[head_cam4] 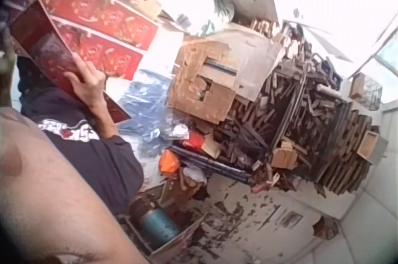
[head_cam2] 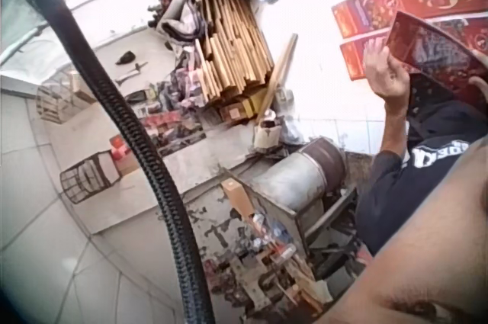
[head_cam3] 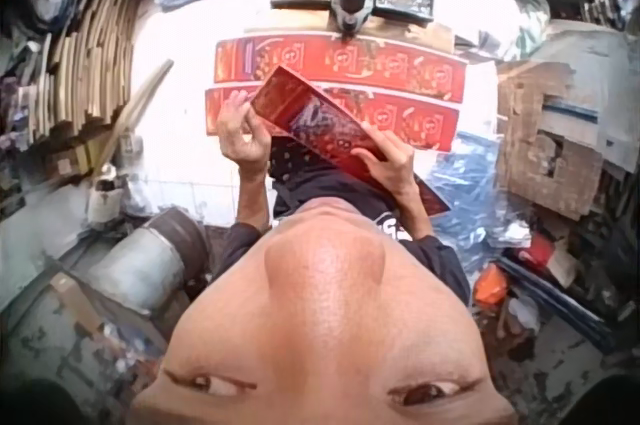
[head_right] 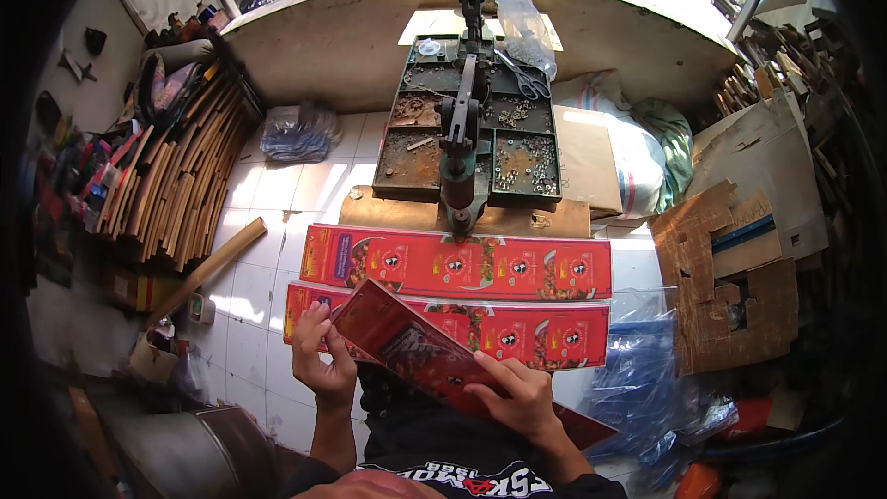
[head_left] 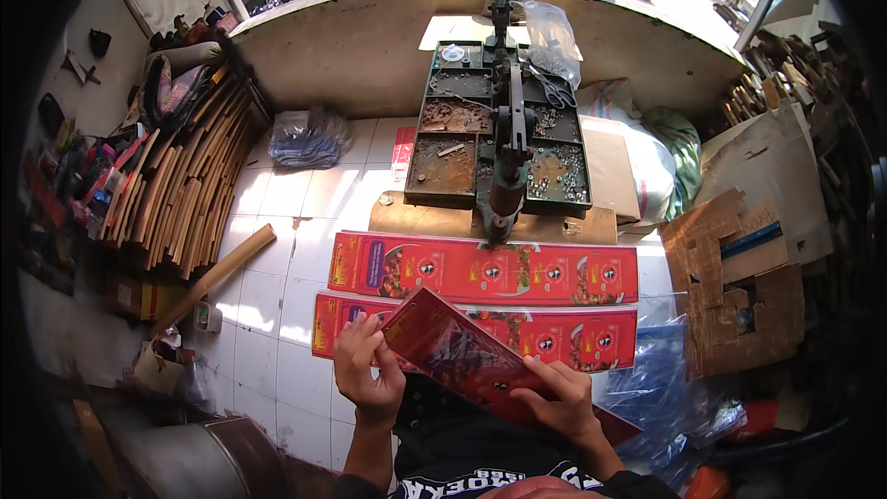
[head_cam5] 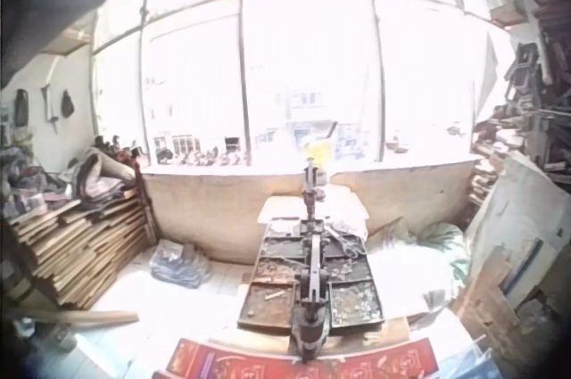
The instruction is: The person attaches metal eyelets to cardboard strips using a manual press machine and then organizes and stacks the finished items.
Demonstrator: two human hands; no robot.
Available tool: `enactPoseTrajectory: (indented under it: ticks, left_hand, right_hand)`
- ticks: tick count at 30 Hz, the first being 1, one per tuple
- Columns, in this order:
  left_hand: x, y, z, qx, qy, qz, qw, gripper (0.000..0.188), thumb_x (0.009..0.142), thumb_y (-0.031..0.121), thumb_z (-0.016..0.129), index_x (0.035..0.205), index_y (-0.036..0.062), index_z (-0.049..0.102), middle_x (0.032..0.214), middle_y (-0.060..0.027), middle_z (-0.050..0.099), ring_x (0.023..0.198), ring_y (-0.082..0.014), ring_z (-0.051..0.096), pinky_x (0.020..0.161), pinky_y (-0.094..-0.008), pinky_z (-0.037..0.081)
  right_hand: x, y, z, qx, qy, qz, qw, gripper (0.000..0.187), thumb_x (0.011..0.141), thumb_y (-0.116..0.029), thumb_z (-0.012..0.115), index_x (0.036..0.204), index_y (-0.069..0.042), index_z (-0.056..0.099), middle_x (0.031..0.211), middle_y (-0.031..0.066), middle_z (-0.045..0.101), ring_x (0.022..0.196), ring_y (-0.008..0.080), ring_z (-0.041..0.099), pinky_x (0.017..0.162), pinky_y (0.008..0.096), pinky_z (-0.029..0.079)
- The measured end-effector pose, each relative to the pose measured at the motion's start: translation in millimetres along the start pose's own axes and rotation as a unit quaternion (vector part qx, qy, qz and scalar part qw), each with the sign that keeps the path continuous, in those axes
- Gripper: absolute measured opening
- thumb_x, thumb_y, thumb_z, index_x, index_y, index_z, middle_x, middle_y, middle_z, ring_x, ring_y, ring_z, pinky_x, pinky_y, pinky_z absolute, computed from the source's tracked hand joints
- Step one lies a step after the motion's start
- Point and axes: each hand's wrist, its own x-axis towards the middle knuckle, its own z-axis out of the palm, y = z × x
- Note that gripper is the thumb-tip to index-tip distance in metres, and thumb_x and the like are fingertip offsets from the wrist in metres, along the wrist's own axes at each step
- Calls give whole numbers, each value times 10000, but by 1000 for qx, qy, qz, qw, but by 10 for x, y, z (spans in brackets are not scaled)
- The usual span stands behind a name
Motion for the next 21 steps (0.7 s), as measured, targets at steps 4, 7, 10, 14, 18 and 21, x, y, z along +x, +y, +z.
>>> enactPoseTrajectory:
  ticks: [4, 7, 10, 14, 18, 21]
  left_hand:
    - [185, 326, 173, 15, -43, -41, 998, 169, 844, 47, 719, 1008, 13, 697, 1080, -118, 654, 1001, -299, 608, 891, -412, 470]
    - [187, 302, 277, 40, -24, -48, 998, 176, 844, 70, 730, 1011, 20, 715, 1065, -101, 659, 986, -282, 606, 883, -403, 450]
    - [150, 217, 356, 59, -5, -62, 996, 193, 851, 104, 737, 1026, 24, 720, 1041, -88, 661, 950, -262, 608, 865, -400, 442]
    - [141, 144, 378, 70, -2, -76, 995, 204, 854, 87, 734, 1044, 13, 720, 986, -84, 648, 908, -258, 604, 833, -389, 455]
    - [161, 95, 362, 46, 18, -96, 994, 208, 839, 40, 739, 1041, -4, 716, 947, -91, 638, 870, -266, 600, 775, -379, 485]
    - [189, 68, 342, 43, 22, -97, 994, 196, 824, 9, 743, 1017, -9, 715, 937, -97, 639, 853, -274, 608, 745, -376, 502]
  right_hand:
    - [64, -69, 34, -4, -11, 1, 1000, 591, 676, -160, 881, 1227, -108, 672, 707, 61, 605, 555, 217, 618, 501, 330, 491]
    - [75, -108, 53, -19, -7, 3, 1000, 578, 684, -166, 876, 1223, -108, 676, 701, 60, 599, 539, 217, 606, 493, 329, 486]
    - [106, -177, 48, -37, -26, 14, 999, 581, 659, -141, 892, 1195, -78, 676, 740, 85, 636, 575, 221, 632, 511, 325, 500]
    - [143, -185, 69, -40, -50, 23, 998, 581, 652, -131, 898, 1185, -64, 674, 737, 82, 639, 578, 213, 629, 510, 319, 496]
    - [183, -145, 128, -25, -42, 11, 999, 577, 654, -135, 899, 1181, -65, 676, 728, 73, 632, 569, 206, 619, 503, 315, 486]
    - [209, -132, 147, -24, -44, 6, 999, 576, 653, -135, 901, 1179, -64, 677, 733, 75, 637, 574, 206, 624, 505, 313, 489]
